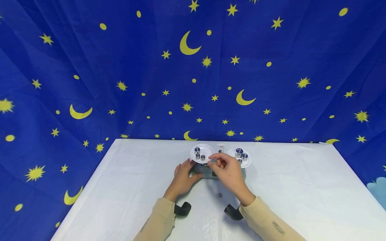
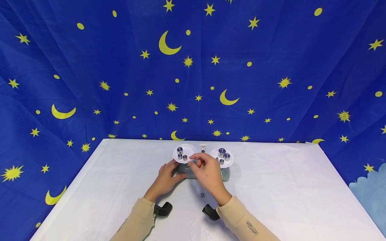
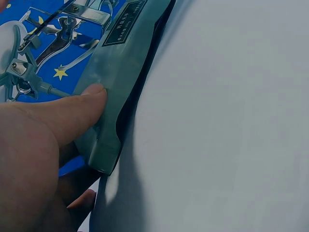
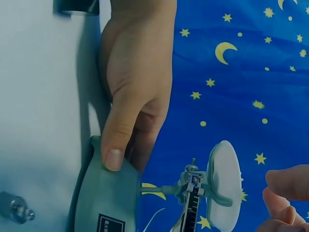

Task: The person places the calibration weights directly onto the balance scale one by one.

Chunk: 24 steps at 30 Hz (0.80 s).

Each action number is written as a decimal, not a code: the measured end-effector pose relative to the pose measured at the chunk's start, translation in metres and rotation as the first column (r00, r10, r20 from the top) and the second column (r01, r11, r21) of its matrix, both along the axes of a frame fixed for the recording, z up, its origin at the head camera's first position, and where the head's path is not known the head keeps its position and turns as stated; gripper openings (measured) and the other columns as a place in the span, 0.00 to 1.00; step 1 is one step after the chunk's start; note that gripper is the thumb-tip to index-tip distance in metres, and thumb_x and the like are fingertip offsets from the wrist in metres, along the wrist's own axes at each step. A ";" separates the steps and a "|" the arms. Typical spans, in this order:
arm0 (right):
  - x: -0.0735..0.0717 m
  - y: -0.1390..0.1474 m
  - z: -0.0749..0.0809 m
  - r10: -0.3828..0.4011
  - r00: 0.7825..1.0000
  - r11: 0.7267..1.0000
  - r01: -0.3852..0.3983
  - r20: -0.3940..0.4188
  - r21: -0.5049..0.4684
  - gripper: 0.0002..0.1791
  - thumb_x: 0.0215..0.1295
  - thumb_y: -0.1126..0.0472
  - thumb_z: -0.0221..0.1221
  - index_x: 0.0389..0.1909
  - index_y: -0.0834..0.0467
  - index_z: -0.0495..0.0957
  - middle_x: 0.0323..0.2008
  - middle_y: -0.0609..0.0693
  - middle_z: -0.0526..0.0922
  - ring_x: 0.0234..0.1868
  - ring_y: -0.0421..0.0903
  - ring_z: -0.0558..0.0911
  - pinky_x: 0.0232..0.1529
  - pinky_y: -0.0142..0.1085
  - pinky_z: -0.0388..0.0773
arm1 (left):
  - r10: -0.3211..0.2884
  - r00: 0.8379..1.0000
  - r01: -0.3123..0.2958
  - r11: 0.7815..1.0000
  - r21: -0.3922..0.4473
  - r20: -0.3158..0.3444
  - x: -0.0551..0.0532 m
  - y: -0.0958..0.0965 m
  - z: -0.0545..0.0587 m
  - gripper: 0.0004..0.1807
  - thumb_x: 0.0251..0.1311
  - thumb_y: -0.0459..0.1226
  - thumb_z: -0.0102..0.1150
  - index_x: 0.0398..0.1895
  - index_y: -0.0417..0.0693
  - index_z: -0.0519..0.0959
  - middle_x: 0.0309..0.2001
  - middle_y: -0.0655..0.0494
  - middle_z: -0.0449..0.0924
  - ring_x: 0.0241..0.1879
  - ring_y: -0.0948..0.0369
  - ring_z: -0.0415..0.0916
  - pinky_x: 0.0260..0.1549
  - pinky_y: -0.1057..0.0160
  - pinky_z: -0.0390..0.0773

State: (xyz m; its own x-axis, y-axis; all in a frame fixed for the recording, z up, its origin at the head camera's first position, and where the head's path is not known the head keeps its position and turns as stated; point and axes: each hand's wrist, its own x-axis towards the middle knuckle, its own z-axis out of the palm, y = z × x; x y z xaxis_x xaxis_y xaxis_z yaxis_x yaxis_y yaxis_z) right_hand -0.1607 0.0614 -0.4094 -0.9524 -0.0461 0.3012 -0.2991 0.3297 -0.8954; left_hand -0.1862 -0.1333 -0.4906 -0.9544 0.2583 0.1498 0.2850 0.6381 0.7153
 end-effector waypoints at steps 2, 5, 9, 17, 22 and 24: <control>0.002 0.003 -0.001 0.002 1.000 1.000 -0.002 0.011 -0.003 0.05 0.58 0.69 0.69 0.36 0.61 0.87 0.20 0.46 0.70 0.19 0.38 0.67 0.21 0.26 0.62 | 0.001 1.000 -0.001 1.000 0.002 0.005 0.000 0.000 0.000 0.33 0.65 0.45 0.65 0.69 0.37 0.71 0.69 0.40 0.70 0.74 0.42 0.57 0.71 0.33 0.45; 0.006 0.006 -0.002 0.008 1.000 1.000 -0.008 0.021 -0.004 0.05 0.58 0.68 0.70 0.36 0.60 0.87 0.20 0.45 0.70 0.19 0.38 0.67 0.21 0.26 0.62 | -0.002 1.000 0.002 1.000 0.002 -0.006 0.001 -0.001 0.000 0.33 0.64 0.44 0.65 0.69 0.37 0.71 0.69 0.40 0.70 0.73 0.42 0.57 0.70 0.33 0.45; 0.010 0.011 -0.003 0.029 0.999 0.999 -0.029 0.023 -0.022 0.06 0.58 0.68 0.70 0.36 0.61 0.87 0.20 0.46 0.71 0.20 0.38 0.67 0.21 0.26 0.62 | -0.006 1.000 0.006 1.000 0.003 -0.018 0.000 -0.001 -0.001 0.33 0.64 0.44 0.65 0.68 0.36 0.71 0.68 0.39 0.71 0.73 0.42 0.58 0.70 0.33 0.46; 0.015 0.020 -0.011 0.045 0.998 0.999 -0.044 0.049 -0.013 0.06 0.56 0.70 0.70 0.35 0.61 0.87 0.20 0.44 0.70 0.20 0.36 0.66 0.21 0.25 0.62 | -0.007 1.000 0.007 1.000 0.005 -0.023 0.000 0.000 -0.003 0.33 0.64 0.44 0.65 0.68 0.37 0.71 0.69 0.38 0.70 0.73 0.41 0.58 0.70 0.33 0.46; 0.020 0.024 -0.017 0.051 0.996 0.999 -0.051 0.078 -0.001 0.06 0.56 0.71 0.69 0.35 0.62 0.86 0.20 0.44 0.69 0.20 0.36 0.66 0.21 0.25 0.61 | -0.002 0.999 0.002 1.000 0.005 -0.034 0.000 0.000 -0.003 0.33 0.64 0.44 0.66 0.67 0.36 0.72 0.68 0.39 0.70 0.73 0.41 0.59 0.70 0.33 0.46; 0.021 0.026 -0.019 0.054 0.995 0.999 -0.054 0.081 -0.003 0.06 0.56 0.71 0.69 0.35 0.63 0.86 0.20 0.44 0.69 0.20 0.35 0.66 0.21 0.25 0.62 | 0.000 1.000 0.001 1.000 0.005 -0.031 0.000 0.000 -0.004 0.33 0.64 0.44 0.65 0.68 0.36 0.72 0.68 0.39 0.71 0.73 0.42 0.59 0.70 0.33 0.46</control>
